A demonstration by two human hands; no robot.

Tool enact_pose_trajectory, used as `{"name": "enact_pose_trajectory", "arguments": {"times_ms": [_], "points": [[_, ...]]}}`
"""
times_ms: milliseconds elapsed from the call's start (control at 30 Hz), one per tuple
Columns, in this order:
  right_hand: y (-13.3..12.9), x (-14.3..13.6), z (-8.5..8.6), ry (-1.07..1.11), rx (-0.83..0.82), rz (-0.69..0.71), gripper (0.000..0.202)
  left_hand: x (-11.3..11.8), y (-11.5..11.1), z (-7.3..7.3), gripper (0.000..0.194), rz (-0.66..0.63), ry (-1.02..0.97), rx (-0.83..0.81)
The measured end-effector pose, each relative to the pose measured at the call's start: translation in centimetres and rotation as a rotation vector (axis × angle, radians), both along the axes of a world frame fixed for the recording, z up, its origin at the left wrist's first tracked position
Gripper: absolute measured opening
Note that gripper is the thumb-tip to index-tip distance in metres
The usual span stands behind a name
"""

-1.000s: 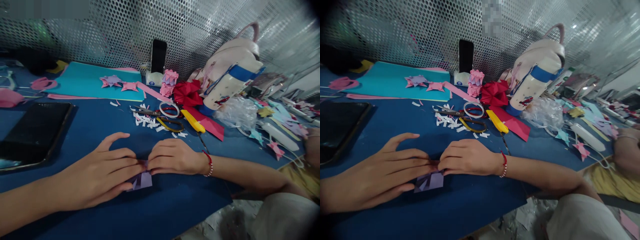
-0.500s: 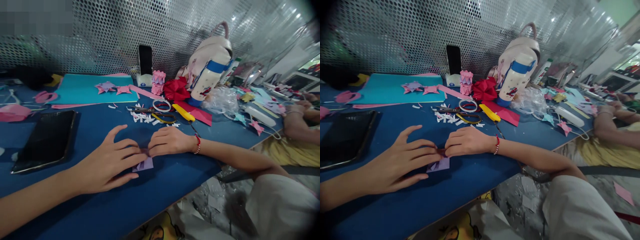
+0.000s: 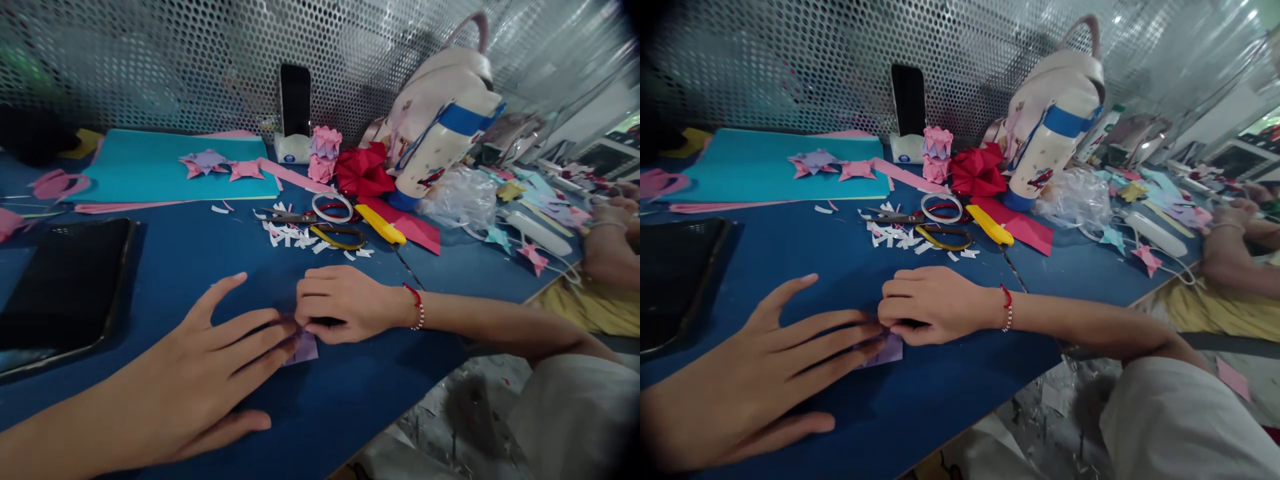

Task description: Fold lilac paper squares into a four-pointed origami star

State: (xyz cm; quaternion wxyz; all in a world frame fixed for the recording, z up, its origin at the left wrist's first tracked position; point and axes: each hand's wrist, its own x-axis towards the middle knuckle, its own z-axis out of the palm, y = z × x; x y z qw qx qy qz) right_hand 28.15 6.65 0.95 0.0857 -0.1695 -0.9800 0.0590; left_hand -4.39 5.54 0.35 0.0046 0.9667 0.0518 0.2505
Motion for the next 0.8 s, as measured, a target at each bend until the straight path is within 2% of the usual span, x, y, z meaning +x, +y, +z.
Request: {"name": "enact_pose_trajectory", "arguments": {"times_ms": [167,333,500,667,800], "points": [[0.1,-0.2,0.0,0.060,-0.063,-0.004,0.019,-0.2,-1.0,-1.4,0.054,0.015,-0.031,-0.096],[-0.1,-0.4,-0.2,0.149,-0.111,-0.035,0.022,-0.5,-1.6,-1.7,0.055,0.040,-0.005,-0.117],[-0.6,-0.6,-0.4,0.127,-0.171,-0.099,0.013,-1.0,-2.1,-2.4,0.056,0.077,0.038,-0.084],[-1.0,-0.8,-0.3,0.079,-0.148,-0.122,0.008,-1.9,-3.1,-3.9,0.049,0.111,0.023,-0.064],[-1.2,-0.9,-0.3,0.090,-0.128,-0.122,0.016,-2.6,-3.4,-4.6,0.047,0.103,0.037,-0.070]]}}
